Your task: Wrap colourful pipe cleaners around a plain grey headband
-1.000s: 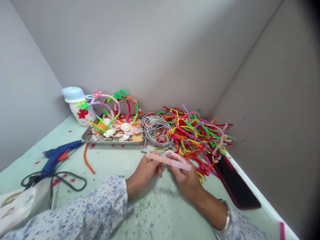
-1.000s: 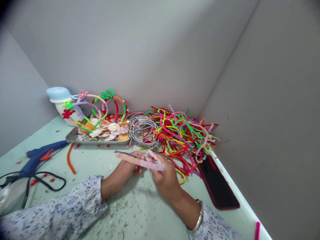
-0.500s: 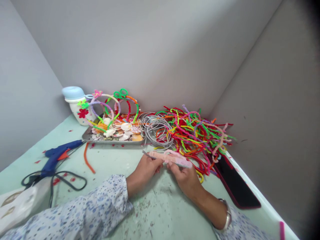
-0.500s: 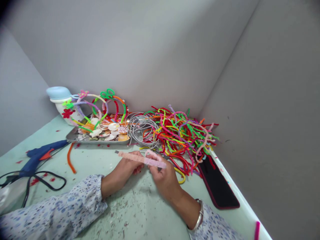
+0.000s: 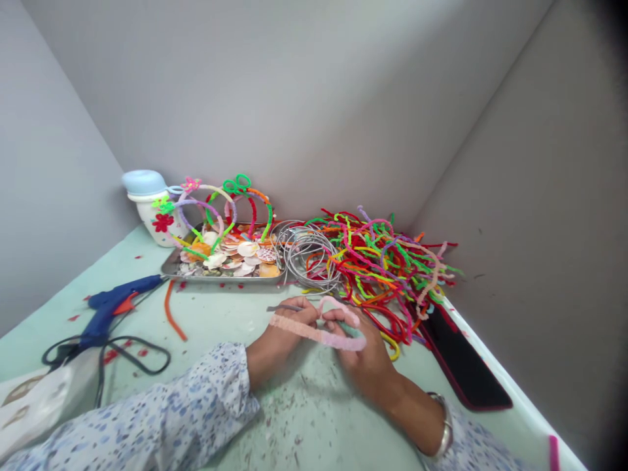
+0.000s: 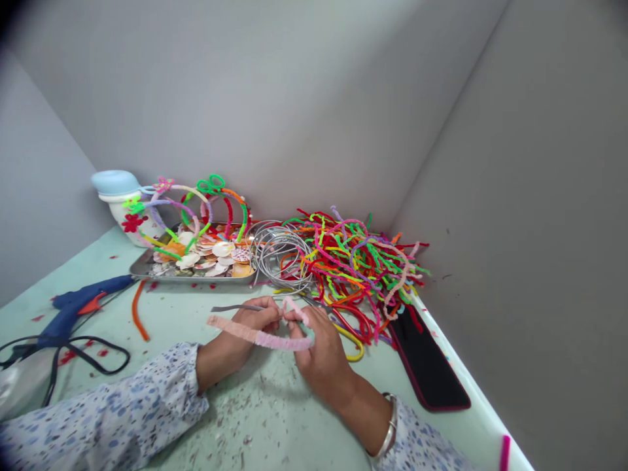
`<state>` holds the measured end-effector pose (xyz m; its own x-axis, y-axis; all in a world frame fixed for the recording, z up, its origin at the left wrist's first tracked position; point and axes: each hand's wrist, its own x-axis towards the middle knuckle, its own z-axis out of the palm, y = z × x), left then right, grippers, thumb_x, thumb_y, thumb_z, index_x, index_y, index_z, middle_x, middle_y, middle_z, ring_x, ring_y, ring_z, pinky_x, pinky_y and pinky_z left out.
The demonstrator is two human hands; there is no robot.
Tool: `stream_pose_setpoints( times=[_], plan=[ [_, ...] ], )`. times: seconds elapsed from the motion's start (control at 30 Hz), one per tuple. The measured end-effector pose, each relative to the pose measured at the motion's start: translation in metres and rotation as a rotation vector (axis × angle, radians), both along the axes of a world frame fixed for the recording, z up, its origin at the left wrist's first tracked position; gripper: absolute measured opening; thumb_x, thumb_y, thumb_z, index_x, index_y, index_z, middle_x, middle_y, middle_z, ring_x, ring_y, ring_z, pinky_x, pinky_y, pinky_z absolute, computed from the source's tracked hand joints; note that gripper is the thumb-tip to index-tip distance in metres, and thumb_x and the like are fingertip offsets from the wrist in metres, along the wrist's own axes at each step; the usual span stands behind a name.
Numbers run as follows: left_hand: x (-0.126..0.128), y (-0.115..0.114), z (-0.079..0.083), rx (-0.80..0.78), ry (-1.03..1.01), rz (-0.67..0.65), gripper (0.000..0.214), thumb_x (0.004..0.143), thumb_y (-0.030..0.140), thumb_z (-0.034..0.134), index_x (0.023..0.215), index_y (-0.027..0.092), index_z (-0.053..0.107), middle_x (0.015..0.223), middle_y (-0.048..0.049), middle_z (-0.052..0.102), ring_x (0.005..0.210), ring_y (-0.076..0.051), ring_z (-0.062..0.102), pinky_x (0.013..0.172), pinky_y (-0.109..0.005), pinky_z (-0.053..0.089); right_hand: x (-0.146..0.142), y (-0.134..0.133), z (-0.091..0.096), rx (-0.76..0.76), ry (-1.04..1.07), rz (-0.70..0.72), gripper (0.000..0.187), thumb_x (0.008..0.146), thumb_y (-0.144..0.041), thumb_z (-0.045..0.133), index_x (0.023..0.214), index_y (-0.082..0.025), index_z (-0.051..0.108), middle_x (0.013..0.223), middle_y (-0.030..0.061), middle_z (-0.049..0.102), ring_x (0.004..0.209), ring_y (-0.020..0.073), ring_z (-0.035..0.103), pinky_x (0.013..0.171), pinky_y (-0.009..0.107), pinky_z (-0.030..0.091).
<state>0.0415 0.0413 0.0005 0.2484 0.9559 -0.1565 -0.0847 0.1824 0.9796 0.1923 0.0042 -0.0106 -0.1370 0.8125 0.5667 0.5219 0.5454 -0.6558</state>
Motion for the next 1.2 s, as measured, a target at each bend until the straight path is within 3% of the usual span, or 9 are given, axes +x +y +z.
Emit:
stream_pose_setpoints(
  times=[0.13, 0.23, 0.43, 0.53, 0.77, 1.0, 1.2],
  plan=[
    [-0.001, 0.000, -0.002, 0.042, -0.039, -0.080, 0.018, 0.073, 0.026, 0.058, 0.058, 0.018, 0.052, 0.049, 0.0036, 0.043, 0.045, -0.008, 0.033, 0.045, -0.024, 0.022, 0.002, 0.002, 0.004, -0.145, 0.084, 0.019, 0.023, 0.085, -0.018, 0.050, 0.105, -0.021, 0.060, 0.100, 0.0067, 0.068, 0.095, 0.0217, 0.062, 0.082, 0.035, 0.049],
    [-0.001, 0.001, -0.004, 0.077, -0.011, -0.090, 0.015, 0.074, 0.027, 0.059, 0.063, 0.017, 0.055, 0.049, 0.0037, 0.045, 0.045, -0.008, 0.036, 0.045, -0.023, 0.023, 0.002, 0.003, 0.008, -0.211, 0.203, 0.015, 0.022, 0.083, -0.021, 0.052, 0.101, -0.020, 0.064, 0.104, 0.0064, 0.068, 0.100, 0.0228, 0.062, 0.085, 0.035, 0.049],
    [0.001, -0.001, 0.000, 0.066, -0.012, -0.043, 0.015, 0.071, 0.024, 0.065, 0.079, 0.018, 0.054, 0.058, 0.0053, 0.050, 0.049, -0.008, 0.042, 0.047, -0.022, 0.032, 0.000, 0.008, 0.009, -0.502, 0.383, -0.152, 0.017, 0.079, -0.028, 0.054, 0.086, -0.018, 0.066, 0.067, 0.0015, 0.067, 0.063, 0.0185, 0.062, 0.063, 0.031, 0.050],
    [0.000, -0.002, 0.001, 0.115, -0.050, -0.027, 0.019, 0.072, 0.023, 0.067, 0.083, 0.019, 0.051, 0.059, 0.0071, 0.048, 0.050, -0.007, 0.042, 0.049, -0.020, 0.034, 0.001, 0.009, 0.008, -0.507, 0.488, -0.057, 0.015, 0.078, -0.026, 0.055, 0.086, -0.017, 0.063, 0.064, -0.0001, 0.062, 0.061, 0.0157, 0.059, 0.061, 0.028, 0.047],
    [0.000, -0.004, 0.005, 0.225, 0.005, -0.094, 0.014, 0.077, 0.025, 0.064, 0.086, 0.014, 0.060, 0.069, -0.0001, 0.061, 0.059, -0.009, 0.050, 0.056, -0.021, 0.039, 0.003, 0.010, 0.001, -0.607, 0.667, 0.104, 0.014, 0.081, -0.028, 0.054, 0.085, -0.016, 0.060, 0.066, 0.0002, 0.060, 0.061, 0.0138, 0.054, 0.059, 0.026, 0.043],
    [-0.002, -0.005, 0.000, 0.338, 0.154, -0.071, 0.021, 0.080, 0.029, 0.062, 0.095, 0.015, 0.067, 0.077, -0.0039, 0.065, 0.060, -0.010, 0.052, 0.057, -0.022, 0.041, 0.002, 0.010, 0.003, -0.586, 0.674, 0.093, 0.020, 0.081, -0.030, 0.056, 0.094, -0.016, 0.061, 0.066, 0.0004, 0.059, 0.063, 0.0148, 0.054, 0.062, 0.028, 0.044],
    [-0.004, -0.005, -0.003, 0.442, 0.266, -0.036, 0.023, 0.082, 0.032, 0.058, 0.095, 0.016, 0.068, 0.088, -0.0055, 0.065, 0.062, -0.011, 0.053, 0.056, -0.022, 0.042, -0.001, 0.009, 0.007, -0.534, 0.584, 0.026, 0.013, 0.082, -0.031, 0.055, 0.087, -0.018, 0.057, 0.066, -0.0012, 0.059, 0.064, 0.0142, 0.055, 0.066, 0.027, 0.044]
  ],
)
